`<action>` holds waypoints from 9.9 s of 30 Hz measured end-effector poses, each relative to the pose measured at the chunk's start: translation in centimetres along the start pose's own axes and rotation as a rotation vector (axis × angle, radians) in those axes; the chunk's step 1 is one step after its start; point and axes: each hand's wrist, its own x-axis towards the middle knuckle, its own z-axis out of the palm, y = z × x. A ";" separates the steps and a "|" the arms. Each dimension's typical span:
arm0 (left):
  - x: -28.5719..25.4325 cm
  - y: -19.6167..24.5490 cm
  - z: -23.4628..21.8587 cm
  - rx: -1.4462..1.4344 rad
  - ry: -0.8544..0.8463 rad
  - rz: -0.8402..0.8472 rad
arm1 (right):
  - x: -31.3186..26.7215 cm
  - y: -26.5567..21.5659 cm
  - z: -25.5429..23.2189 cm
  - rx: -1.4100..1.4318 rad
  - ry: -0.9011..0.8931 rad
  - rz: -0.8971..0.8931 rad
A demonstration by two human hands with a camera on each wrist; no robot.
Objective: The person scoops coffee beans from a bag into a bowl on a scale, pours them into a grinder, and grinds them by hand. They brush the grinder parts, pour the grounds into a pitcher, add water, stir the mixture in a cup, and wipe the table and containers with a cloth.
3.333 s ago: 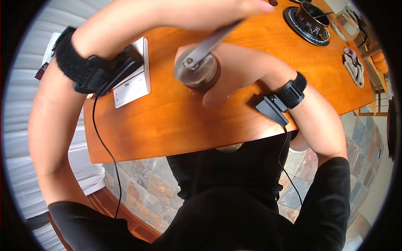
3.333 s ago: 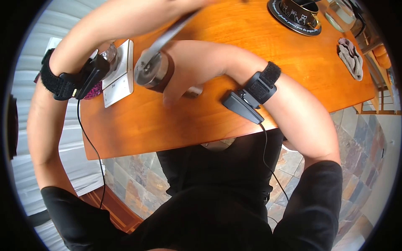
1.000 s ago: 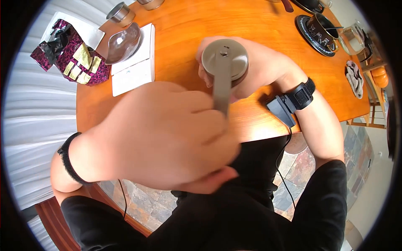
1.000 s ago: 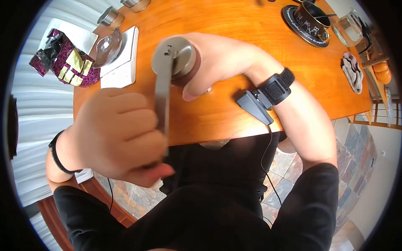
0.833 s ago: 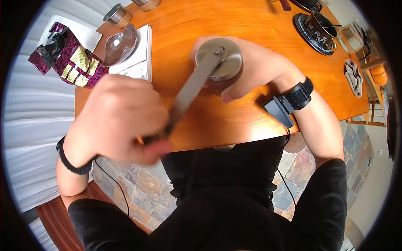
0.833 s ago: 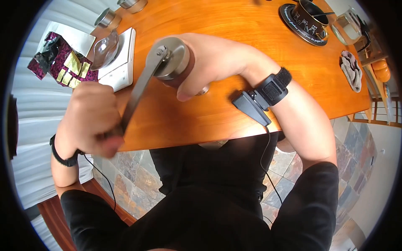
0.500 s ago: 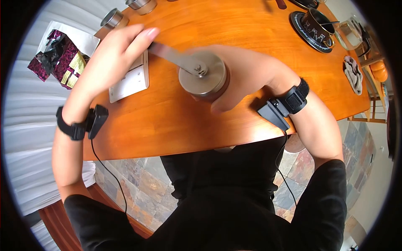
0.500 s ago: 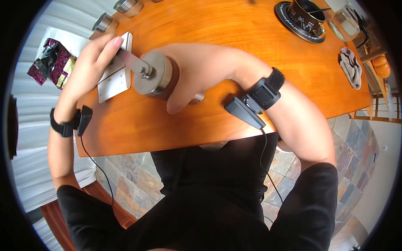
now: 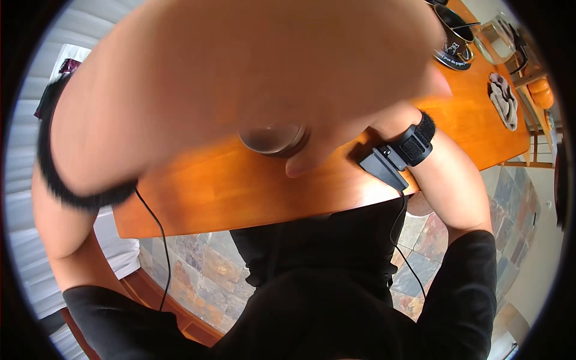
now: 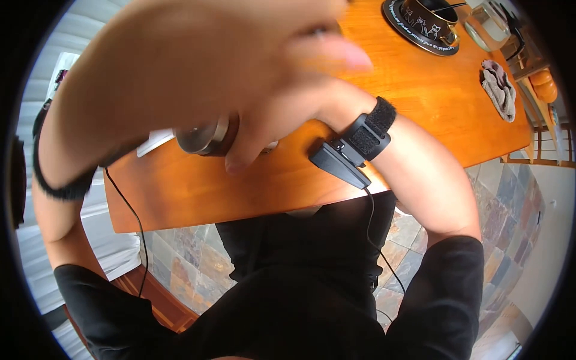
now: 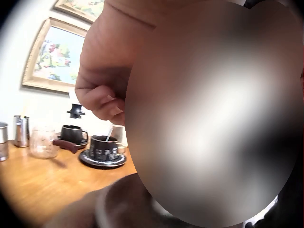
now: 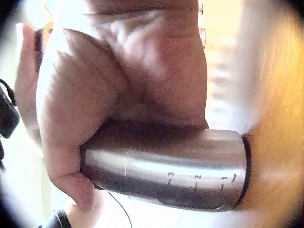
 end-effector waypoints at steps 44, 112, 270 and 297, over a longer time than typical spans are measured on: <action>-3.7 -6.8 4.0 -0.220 0.293 -0.487 | 0.4 -0.1 1.0 0.019 0.001 -0.020; -12.0 -1.9 9.8 -0.354 0.799 -0.316 | 0.7 0.1 -0.4 0.106 0.274 0.051; -2.6 3.9 7.6 -0.445 0.539 0.156 | -0.7 -0.3 0.0 0.063 0.118 -0.051; -9.3 -7.5 10.9 -0.782 0.966 -0.505 | 1.0 0.4 0.1 0.138 0.029 0.010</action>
